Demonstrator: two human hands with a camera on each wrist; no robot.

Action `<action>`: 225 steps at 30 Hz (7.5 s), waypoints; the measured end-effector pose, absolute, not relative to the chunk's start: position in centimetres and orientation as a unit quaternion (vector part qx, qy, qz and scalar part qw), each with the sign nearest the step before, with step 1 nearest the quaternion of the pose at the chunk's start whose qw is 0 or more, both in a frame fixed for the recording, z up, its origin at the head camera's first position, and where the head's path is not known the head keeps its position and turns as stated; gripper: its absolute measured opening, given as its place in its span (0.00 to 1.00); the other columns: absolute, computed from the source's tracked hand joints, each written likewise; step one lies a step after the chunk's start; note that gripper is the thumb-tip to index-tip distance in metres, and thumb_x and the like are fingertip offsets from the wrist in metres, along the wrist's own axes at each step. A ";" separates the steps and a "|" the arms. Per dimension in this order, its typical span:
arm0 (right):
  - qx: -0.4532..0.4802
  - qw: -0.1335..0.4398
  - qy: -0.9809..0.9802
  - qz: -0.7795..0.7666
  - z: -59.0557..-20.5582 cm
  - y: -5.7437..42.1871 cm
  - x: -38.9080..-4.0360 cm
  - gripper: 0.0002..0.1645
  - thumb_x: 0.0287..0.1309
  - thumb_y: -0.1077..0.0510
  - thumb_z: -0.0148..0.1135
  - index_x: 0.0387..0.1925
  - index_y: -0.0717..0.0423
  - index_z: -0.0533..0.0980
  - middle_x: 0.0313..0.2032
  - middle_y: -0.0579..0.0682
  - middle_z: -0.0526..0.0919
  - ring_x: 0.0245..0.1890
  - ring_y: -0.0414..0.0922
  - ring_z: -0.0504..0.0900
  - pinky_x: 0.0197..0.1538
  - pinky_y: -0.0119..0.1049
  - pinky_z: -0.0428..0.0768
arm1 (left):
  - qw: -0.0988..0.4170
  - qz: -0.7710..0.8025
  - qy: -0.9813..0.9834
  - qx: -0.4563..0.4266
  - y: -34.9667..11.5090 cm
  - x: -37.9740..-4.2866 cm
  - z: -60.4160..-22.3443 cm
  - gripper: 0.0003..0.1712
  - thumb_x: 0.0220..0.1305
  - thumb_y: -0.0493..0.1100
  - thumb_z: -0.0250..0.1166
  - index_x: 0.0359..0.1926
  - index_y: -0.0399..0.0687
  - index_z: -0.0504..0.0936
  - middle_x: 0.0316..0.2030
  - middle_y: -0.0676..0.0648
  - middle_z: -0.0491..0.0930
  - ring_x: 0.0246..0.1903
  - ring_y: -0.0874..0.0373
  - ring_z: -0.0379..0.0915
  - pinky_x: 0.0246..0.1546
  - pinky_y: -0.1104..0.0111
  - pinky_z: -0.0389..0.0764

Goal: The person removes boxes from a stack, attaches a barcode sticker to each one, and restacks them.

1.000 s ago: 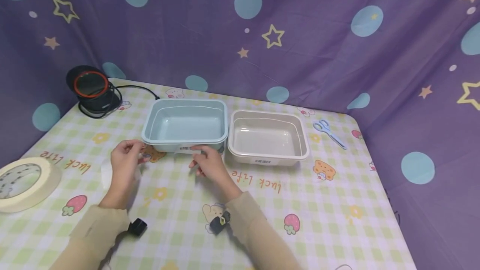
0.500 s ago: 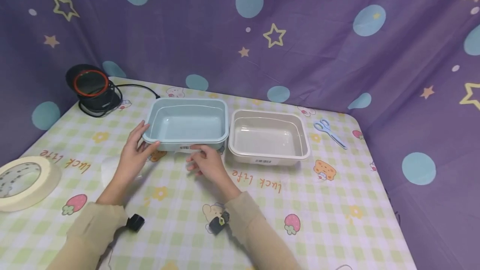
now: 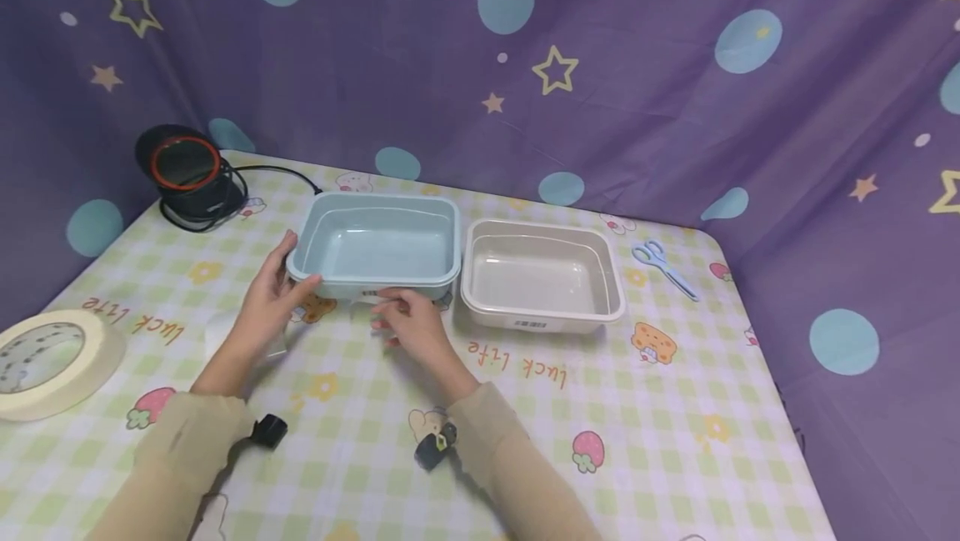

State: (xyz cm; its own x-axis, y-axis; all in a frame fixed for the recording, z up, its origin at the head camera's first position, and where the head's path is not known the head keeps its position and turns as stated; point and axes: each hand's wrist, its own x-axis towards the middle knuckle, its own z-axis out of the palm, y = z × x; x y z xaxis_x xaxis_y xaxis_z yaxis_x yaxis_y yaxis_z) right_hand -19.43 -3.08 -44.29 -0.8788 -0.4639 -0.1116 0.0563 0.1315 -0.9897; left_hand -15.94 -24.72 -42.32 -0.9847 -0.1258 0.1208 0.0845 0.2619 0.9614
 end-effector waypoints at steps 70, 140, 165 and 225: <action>-0.131 0.152 0.701 -0.685 -44.6 -4.4 -20.6 0.17 0.63 0.70 0.48 0.50 0.71 0.77 0.46 0.67 0.84 0.47 0.55 0.86 0.50 0.38 0.85 | 0.036 -0.512 -0.858 -0.018 -26.6 -19.0 -42.0 0.54 0.64 0.40 0.64 0.77 0.45 0.35 0.77 0.43 0.26 0.76 0.40 0.25 0.74 0.41 0.41; -0.032 0.300 0.642 -0.705 -44.6 -1.5 -22.6 0.21 0.64 0.65 0.46 0.53 0.77 0.73 0.50 0.73 0.79 0.46 0.53 0.87 0.51 0.40 0.84 | 0.038 -0.505 -0.862 -0.008 -26.4 -18.9 -42.5 0.52 0.67 0.42 0.62 0.77 0.48 0.35 0.77 0.47 0.25 0.76 0.40 0.24 0.73 0.39 0.41; -0.108 0.226 0.620 -0.743 -44.4 -2.4 -22.4 0.21 0.63 0.69 0.42 0.53 0.79 0.72 0.51 0.74 0.78 0.48 0.55 0.86 0.54 0.43 0.83 | 0.041 -0.506 -0.861 -0.006 -26.1 -18.9 -42.2 0.53 0.66 0.44 0.62 0.77 0.46 0.34 0.77 0.45 0.24 0.76 0.39 0.25 0.74 0.41 0.42; -0.098 0.329 0.464 -0.816 -45.2 -5.2 -21.7 0.25 0.67 0.69 0.37 0.62 0.80 0.62 0.62 0.77 0.67 0.64 0.64 0.70 0.63 0.45 0.76 | 0.049 -0.493 -0.868 -0.004 -26.1 -19.0 -42.5 0.53 0.66 0.46 0.62 0.77 0.46 0.35 0.77 0.43 0.26 0.76 0.41 0.25 0.73 0.39 0.39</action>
State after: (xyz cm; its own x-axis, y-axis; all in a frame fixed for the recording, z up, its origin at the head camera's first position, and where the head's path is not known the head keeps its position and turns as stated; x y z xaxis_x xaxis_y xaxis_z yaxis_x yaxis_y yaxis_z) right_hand -21.65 -5.20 -45.17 -0.7641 -0.6283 -0.1464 0.4470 -0.3520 -0.8224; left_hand -18.99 -26.06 -42.45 -0.9951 -0.0423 0.0891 0.0549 0.5129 0.8567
